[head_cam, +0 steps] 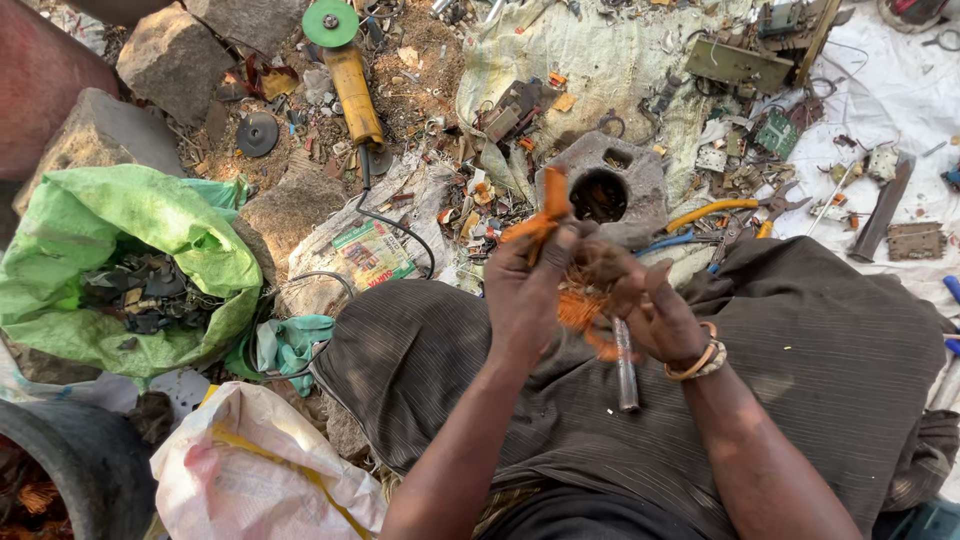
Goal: The person sits on the ground and uses a metal rod to scrape and separate copper wire from a small orange insulated bundle. The person repeatedly pulls and twists the wire, removing insulation and collecting the copper strands.
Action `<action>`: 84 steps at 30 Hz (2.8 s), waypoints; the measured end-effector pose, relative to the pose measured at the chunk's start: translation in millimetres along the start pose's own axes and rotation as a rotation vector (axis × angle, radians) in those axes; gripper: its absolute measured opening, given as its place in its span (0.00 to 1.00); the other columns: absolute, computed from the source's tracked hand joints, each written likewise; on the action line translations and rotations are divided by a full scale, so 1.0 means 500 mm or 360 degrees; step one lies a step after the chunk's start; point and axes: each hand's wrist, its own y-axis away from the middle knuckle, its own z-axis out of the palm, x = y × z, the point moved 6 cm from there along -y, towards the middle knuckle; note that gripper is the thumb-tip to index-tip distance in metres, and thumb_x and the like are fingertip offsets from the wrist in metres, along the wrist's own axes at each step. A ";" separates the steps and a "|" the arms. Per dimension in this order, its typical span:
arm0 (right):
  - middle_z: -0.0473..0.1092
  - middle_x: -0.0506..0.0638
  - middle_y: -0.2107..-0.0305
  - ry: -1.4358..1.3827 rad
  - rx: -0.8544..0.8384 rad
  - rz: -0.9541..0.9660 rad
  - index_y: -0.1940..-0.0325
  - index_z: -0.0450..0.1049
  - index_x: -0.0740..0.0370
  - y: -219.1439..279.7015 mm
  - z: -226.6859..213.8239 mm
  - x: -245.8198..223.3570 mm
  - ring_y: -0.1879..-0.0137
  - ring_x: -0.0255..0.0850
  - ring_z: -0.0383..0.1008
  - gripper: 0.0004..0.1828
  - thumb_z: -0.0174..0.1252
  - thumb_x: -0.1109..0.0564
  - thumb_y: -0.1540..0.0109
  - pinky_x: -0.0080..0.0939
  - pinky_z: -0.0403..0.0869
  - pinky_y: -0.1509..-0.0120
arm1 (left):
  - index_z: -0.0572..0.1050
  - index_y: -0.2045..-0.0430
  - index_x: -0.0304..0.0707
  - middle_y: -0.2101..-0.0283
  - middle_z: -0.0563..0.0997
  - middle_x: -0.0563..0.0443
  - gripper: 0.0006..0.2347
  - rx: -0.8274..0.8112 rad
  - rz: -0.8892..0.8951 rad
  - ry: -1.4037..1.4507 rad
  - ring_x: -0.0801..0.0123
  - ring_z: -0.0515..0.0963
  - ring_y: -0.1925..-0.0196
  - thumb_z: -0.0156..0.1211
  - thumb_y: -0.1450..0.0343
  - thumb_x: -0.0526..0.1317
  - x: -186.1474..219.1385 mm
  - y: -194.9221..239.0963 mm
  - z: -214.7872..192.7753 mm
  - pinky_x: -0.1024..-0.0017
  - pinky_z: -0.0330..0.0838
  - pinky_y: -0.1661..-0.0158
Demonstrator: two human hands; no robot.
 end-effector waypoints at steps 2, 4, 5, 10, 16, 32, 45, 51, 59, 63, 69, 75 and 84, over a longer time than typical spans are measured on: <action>0.60 0.61 0.32 -0.0027 -0.0143 0.0100 0.20 0.52 0.59 0.014 0.003 0.024 0.27 0.53 0.61 0.57 0.50 0.18 0.41 0.62 0.64 0.25 | 0.78 0.52 0.31 0.54 0.86 0.41 0.09 0.0218 -0.0014 0.0140 0.60 0.87 0.59 0.58 0.24 0.34 -0.005 -0.016 -0.014 0.60 0.86 0.57; 0.57 0.62 0.30 0.0139 -0.0250 0.0046 0.20 0.50 0.59 0.014 0.012 0.032 0.28 0.52 0.59 0.58 0.57 0.22 0.42 0.62 0.61 0.25 | 0.77 0.51 0.31 0.53 0.85 0.40 0.09 0.0372 0.0100 0.0299 0.59 0.87 0.60 0.56 0.24 0.32 -0.001 -0.037 -0.031 0.59 0.85 0.59; 0.57 0.61 0.29 0.0421 -0.0221 0.0006 0.20 0.52 0.60 0.011 0.010 0.031 0.26 0.50 0.58 0.58 0.56 0.22 0.42 0.60 0.60 0.24 | 0.77 0.50 0.31 0.52 0.85 0.40 0.09 0.0421 0.0121 0.0389 0.59 0.87 0.59 0.56 0.24 0.31 -0.003 -0.049 -0.036 0.58 0.85 0.57; 0.74 0.60 0.44 0.0604 0.0056 0.0239 0.26 0.60 0.63 0.022 0.018 0.033 0.38 0.46 0.75 0.50 0.72 0.40 0.46 0.51 0.74 0.32 | 0.76 0.48 0.37 0.50 0.83 0.40 0.12 0.0318 0.0202 0.0715 0.56 0.86 0.53 0.56 0.26 0.29 0.001 -0.056 -0.044 0.55 0.84 0.53; 0.75 0.56 0.48 0.0462 0.0549 -0.0067 0.29 0.65 0.64 0.021 -0.009 -0.037 0.45 0.41 0.78 0.37 0.69 0.58 0.41 0.41 0.80 0.41 | 0.80 0.55 0.35 0.49 0.82 0.42 0.09 -0.0001 0.0061 0.0879 0.52 0.83 0.45 0.58 0.26 0.25 -0.015 -0.045 -0.036 0.54 0.80 0.43; 0.65 0.57 0.37 0.0780 0.0411 -0.0511 0.27 0.63 0.58 0.031 -0.006 -0.117 0.30 0.49 0.67 0.39 0.67 0.56 0.42 0.53 0.69 0.27 | 0.79 0.71 0.40 0.53 0.81 0.48 0.06 -0.0610 -0.0189 0.1213 0.59 0.80 0.42 0.60 0.26 0.28 -0.063 -0.029 0.006 0.59 0.71 0.37; 0.74 0.57 0.42 0.0968 0.0523 -0.0653 0.44 0.78 0.62 0.045 -0.003 -0.122 0.31 0.43 0.71 0.17 0.67 0.62 0.37 0.42 0.70 0.26 | 0.76 0.53 0.31 0.54 0.81 0.45 0.14 -0.0348 -0.1082 0.0270 0.65 0.81 0.55 0.54 0.31 0.23 -0.227 0.005 -0.017 0.65 0.79 0.52; 0.79 0.54 0.55 0.0497 0.0835 -0.0420 0.48 0.80 0.67 0.044 -0.052 -0.088 0.50 0.36 0.80 0.13 0.68 0.64 0.37 0.33 0.80 0.45 | 0.71 0.47 0.35 0.46 0.76 0.49 0.18 -0.0135 -0.0363 -0.0606 0.66 0.76 0.44 0.61 0.31 0.29 -0.097 -0.018 -0.007 0.63 0.74 0.44; 0.79 0.53 0.57 0.1048 0.0869 -0.0575 0.51 0.81 0.66 0.049 -0.005 -0.109 0.53 0.35 0.79 0.10 0.68 0.63 0.36 0.31 0.79 0.48 | 0.81 0.58 0.36 0.54 0.83 0.45 0.11 -0.0182 0.0318 -0.1522 0.64 0.86 0.54 0.69 0.29 0.41 0.031 0.023 0.076 0.68 0.82 0.56; 0.80 0.55 0.60 0.1498 0.0920 -0.0615 0.52 0.82 0.65 0.051 0.004 -0.126 0.56 0.37 0.81 0.10 0.69 0.63 0.37 0.33 0.78 0.53 | 0.80 0.54 0.34 0.54 0.84 0.42 0.10 -0.0268 0.0556 -0.1667 0.58 0.86 0.56 0.66 0.27 0.38 0.031 0.013 0.092 0.66 0.81 0.57; 0.79 0.56 0.58 0.1681 0.0958 -0.0761 0.51 0.81 0.67 0.050 0.022 -0.120 0.53 0.42 0.82 0.11 0.68 0.64 0.37 0.37 0.80 0.49 | 0.76 0.53 0.28 0.56 0.82 0.38 0.13 -0.0273 0.0793 -0.1815 0.50 0.84 0.57 0.65 0.29 0.35 0.009 0.018 0.090 0.61 0.80 0.56; 0.79 0.56 0.59 0.1960 0.0989 -0.0863 0.53 0.80 0.67 0.055 0.027 -0.125 0.53 0.42 0.81 0.08 0.69 0.64 0.36 0.38 0.80 0.50 | 0.76 0.55 0.28 0.58 0.82 0.39 0.13 -0.0275 0.0587 -0.1713 0.51 0.85 0.59 0.66 0.31 0.34 -0.024 0.006 0.074 0.62 0.80 0.58; 0.79 0.53 0.59 0.1536 0.0919 -0.0642 0.52 0.81 0.65 0.046 0.014 -0.119 0.53 0.39 0.81 0.09 0.68 0.60 0.35 0.36 0.78 0.49 | 0.79 0.52 0.32 0.55 0.85 0.43 0.11 -0.0311 0.0233 -0.1334 0.64 0.86 0.55 0.64 0.26 0.37 -0.015 0.013 0.026 0.69 0.81 0.54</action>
